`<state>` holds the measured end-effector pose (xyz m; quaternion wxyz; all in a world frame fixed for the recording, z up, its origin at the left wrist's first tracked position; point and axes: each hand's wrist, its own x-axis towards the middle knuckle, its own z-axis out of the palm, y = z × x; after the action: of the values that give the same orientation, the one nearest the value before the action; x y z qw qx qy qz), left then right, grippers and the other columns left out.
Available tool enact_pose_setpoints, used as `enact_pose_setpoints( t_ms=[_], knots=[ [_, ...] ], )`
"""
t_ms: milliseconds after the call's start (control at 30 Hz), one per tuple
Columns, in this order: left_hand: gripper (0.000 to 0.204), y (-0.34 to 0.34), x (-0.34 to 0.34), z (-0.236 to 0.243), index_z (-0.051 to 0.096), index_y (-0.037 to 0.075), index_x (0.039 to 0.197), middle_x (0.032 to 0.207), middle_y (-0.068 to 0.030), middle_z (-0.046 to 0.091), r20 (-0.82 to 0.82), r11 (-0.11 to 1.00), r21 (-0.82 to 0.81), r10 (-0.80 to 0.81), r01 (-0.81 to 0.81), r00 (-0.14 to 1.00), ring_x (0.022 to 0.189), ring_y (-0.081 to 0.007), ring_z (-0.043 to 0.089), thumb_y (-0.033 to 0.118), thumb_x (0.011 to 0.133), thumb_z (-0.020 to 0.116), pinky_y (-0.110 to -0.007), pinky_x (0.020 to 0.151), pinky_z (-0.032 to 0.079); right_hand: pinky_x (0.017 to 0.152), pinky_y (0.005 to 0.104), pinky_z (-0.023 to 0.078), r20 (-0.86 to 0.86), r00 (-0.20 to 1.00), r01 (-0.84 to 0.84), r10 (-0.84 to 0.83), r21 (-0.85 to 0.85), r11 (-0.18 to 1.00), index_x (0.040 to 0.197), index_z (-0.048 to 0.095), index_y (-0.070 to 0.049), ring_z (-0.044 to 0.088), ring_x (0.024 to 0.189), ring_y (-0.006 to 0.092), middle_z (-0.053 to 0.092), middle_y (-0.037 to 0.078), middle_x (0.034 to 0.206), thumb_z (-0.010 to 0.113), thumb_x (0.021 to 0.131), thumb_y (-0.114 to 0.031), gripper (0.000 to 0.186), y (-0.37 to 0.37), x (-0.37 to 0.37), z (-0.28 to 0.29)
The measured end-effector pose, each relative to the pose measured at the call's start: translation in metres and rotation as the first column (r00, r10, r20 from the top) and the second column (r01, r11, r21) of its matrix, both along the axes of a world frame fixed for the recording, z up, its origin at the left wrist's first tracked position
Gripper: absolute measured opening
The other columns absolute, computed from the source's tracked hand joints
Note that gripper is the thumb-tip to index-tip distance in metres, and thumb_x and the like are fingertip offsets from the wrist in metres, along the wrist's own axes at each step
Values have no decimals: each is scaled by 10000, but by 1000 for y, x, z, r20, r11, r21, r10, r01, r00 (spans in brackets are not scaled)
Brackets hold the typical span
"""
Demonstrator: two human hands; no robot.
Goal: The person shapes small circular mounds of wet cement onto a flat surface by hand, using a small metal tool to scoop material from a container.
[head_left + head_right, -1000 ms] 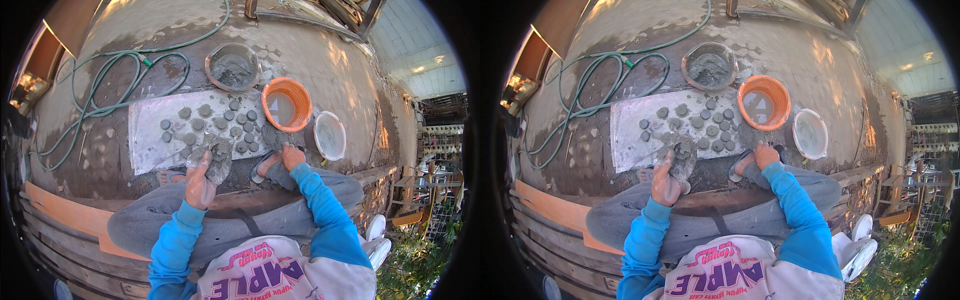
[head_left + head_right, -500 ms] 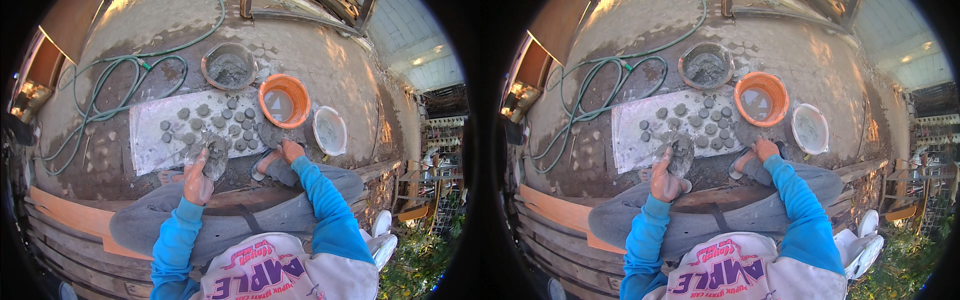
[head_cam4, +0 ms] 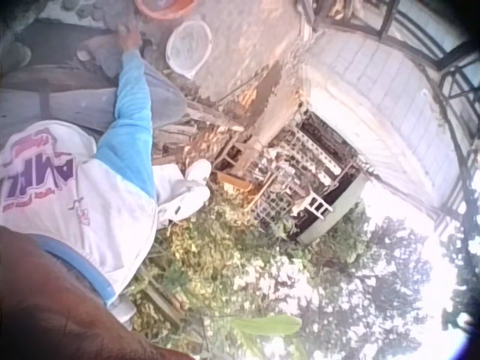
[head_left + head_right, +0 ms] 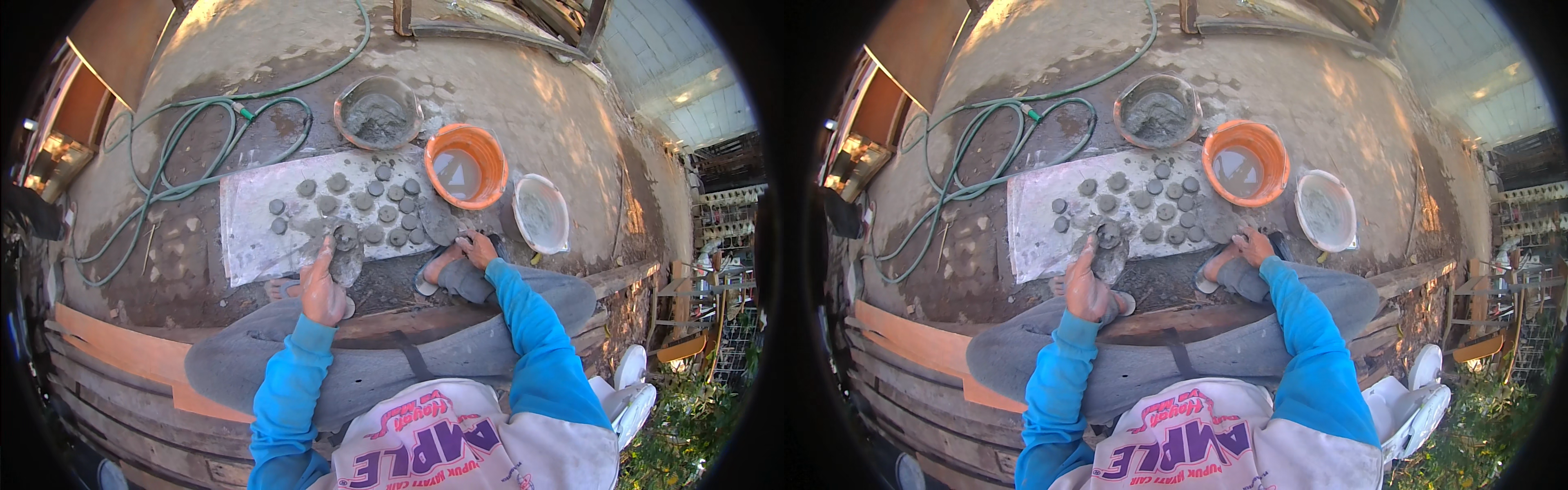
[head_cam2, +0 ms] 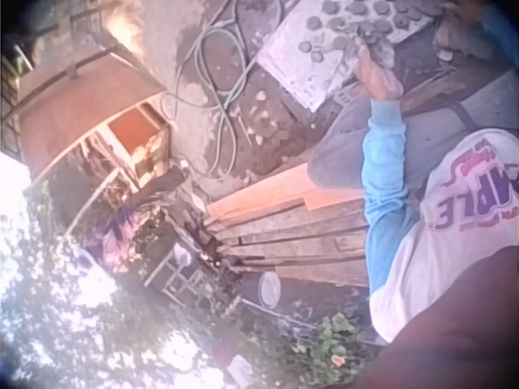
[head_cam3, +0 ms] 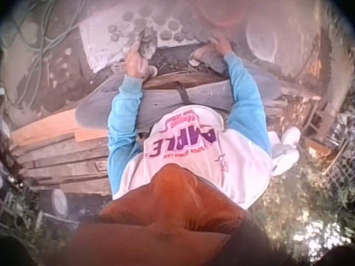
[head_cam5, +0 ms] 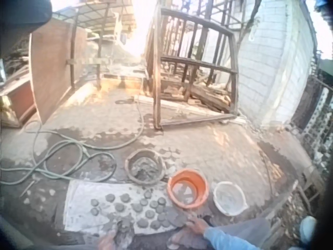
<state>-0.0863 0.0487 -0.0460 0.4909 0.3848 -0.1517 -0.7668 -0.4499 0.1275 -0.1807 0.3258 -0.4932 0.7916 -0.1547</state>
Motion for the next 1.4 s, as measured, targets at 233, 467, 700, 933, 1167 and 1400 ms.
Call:
enact_pose_setpoints(
  t_ms=[233,467,700,933,1167,1400],
  knots=[
    [361,-1,-1,-8,495,-92,1244,1229,-129,563,-49,1000,14,15,-15,999,1103,-204,559,119,952,505,-354,967,455,854,388,474,44,991,-117,123,-109,987,1156,589,-27,631,958,332,649,178,1063,637,870,-263,373,13,38,102],
    [336,6,-4,1,506,-96,1221,1187,-152,586,-67,999,40,-1,3,998,1041,-231,605,108,955,496,-372,918,502,743,389,468,-335,862,-484,381,-315,817,1048,632,-55,605,855,308,648,104,955,750,709,-163,375,20,103,224],
    [391,12,1,-5,442,-114,1281,1247,-170,543,-100,999,46,-10,15,995,1099,-243,572,99,955,483,-382,959,473,722,402,449,-523,784,-562,333,-373,738,998,641,-71,582,822,283,635,72,907,769,655,-173,380,21,124,230],
    [409,14,7,-7,423,-105,1306,1286,-174,513,-268,999,23,-40,48,963,1159,-243,529,99,956,479,-386,1004,432,684,397,465,-518,819,-500,247,-434,749,935,653,-40,576,776,301,629,106,836,793,628,-120,347,21,120,233],
    [374,15,2,4,456,-78,1281,1257,-148,543,-163,1000,-16,8,-11,987,1136,-221,542,92,950,491,-377,969,453,716,378,492,-281,926,-359,251,-455,815,974,652,-23,618,807,318,652,126,889,782,671,-135,348,22,111,226],
    [346,-10,34,-1,530,-51,1238,1265,-114,547,-89,967,-12,252,-254,964,1142,-198,534,113,934,537,-334,966,439,746,375,494,-116,985,-157,127,-293,943,991,645,17,649,818,327,662,193,895,721,782,-230,332,-6,96,199]
  ],
)
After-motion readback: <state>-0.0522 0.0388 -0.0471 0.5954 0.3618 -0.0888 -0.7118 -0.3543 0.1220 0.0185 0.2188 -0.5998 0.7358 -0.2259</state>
